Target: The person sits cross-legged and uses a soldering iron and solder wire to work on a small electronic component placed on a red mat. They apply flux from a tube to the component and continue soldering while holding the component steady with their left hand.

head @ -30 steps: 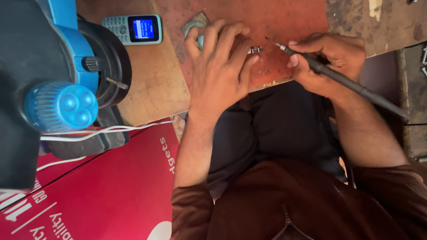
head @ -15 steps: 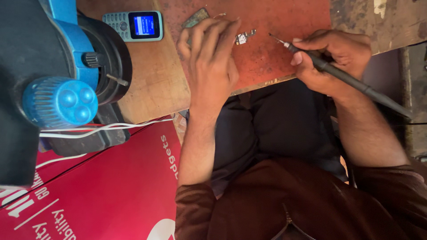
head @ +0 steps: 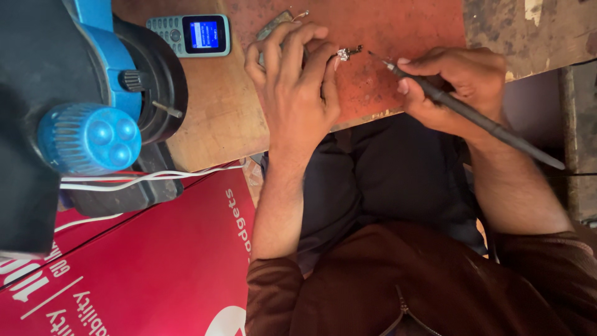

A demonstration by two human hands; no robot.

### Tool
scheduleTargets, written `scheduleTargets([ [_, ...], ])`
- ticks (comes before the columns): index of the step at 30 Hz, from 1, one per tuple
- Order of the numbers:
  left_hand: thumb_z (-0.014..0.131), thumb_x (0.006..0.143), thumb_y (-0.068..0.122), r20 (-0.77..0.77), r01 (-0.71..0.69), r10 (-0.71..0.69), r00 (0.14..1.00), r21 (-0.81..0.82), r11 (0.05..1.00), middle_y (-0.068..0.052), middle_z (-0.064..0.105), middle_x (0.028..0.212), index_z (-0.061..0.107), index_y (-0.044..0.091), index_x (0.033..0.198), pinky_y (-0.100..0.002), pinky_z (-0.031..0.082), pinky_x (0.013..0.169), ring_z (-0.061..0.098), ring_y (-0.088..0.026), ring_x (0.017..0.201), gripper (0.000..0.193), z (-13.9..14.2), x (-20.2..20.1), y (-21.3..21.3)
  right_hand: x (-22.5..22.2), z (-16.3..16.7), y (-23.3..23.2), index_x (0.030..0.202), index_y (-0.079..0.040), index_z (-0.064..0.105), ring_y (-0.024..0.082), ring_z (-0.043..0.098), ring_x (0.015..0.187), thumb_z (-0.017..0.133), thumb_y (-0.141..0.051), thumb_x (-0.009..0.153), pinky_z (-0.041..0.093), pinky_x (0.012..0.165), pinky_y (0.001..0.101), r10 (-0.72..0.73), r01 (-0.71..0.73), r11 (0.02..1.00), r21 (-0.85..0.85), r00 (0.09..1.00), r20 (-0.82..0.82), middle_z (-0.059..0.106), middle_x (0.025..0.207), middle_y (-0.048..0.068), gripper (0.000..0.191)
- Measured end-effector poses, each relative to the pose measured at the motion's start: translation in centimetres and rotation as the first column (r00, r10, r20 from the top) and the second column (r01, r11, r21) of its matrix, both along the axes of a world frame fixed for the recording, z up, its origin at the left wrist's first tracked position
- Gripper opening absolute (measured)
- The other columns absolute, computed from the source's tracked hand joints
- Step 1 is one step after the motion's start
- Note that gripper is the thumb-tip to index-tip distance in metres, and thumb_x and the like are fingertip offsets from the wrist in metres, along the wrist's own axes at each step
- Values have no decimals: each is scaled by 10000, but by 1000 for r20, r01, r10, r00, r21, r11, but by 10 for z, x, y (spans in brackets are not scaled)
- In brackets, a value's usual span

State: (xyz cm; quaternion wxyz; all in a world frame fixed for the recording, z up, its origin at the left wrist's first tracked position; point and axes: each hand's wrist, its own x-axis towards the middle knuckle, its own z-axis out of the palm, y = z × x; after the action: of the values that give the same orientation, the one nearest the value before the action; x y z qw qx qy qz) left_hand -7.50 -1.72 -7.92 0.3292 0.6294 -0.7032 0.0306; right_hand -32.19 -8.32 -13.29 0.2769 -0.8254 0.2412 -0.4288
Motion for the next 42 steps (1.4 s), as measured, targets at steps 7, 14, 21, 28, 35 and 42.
scheduleTargets([
  [7, 753, 963, 114, 26, 13, -13, 1000, -17, 1000, 7, 625, 1276, 771, 78, 1071, -468, 299, 1154, 525, -224, 1317, 115, 1, 0, 0, 7, 17, -1, 1211, 27, 732, 77, 635, 592, 804, -83, 1044, 434, 474, 180, 99, -95, 993, 67, 993, -63, 740, 888, 104, 212],
  [14, 787, 982, 189, 27, 27, -26, 999, -30, 999, 26, 633, 1235, 775, 79, 1052, -472, 293, 1146, 530, -213, 1298, 131, 2, -2, -1, 10, 20, -1, 1231, 12, 730, 102, 673, 645, 812, -99, 1066, 479, 532, 191, 85, -84, 996, 16, 991, -103, 749, 898, 105, 215],
  [21, 788, 973, 183, 17, 25, -25, 1000, -35, 999, 29, 635, 1234, 774, 91, 1029, -473, 289, 1153, 529, -212, 1308, 108, 2, -2, -1, 11, 18, -2, 1212, 12, 744, 112, 678, 627, 825, -101, 1046, 489, 513, 192, 76, -73, 997, 36, 991, -114, 761, 947, 120, 217],
  [28, 813, 954, 176, -9, 45, -45, 999, -35, 998, 26, 637, 1241, 769, 78, 1016, -479, 285, 1154, 527, -212, 1309, 124, -3, -1, -1, 10, 14, -3, 1204, 12, 742, 117, 703, 663, 828, -121, 1060, 507, 529, 188, 73, -70, 997, 32, 991, -115, 767, 953, 122, 214],
  [35, 815, 963, 206, -23, 36, -37, 999, -45, 998, 36, 641, 1231, 775, 87, 1002, -475, 275, 1159, 527, -207, 1303, 131, -7, -3, -2, 10, 11, -4, 1177, 27, 740, 119, 685, 643, 826, -109, 1027, 492, 493, 184, 83, -79, 996, 41, 990, -117, 766, 931, 127, 220],
  [42, 818, 959, 192, -21, 43, -44, 999, -56, 998, 30, 645, 1219, 774, 89, 1001, -474, 277, 1151, 539, -207, 1292, 119, -6, -2, -3, 10, 11, -4, 1208, 13, 734, 105, 696, 645, 824, -106, 1050, 495, 506, 177, 86, -85, 996, 12, 990, -114, 770, 967, 123, 218],
])
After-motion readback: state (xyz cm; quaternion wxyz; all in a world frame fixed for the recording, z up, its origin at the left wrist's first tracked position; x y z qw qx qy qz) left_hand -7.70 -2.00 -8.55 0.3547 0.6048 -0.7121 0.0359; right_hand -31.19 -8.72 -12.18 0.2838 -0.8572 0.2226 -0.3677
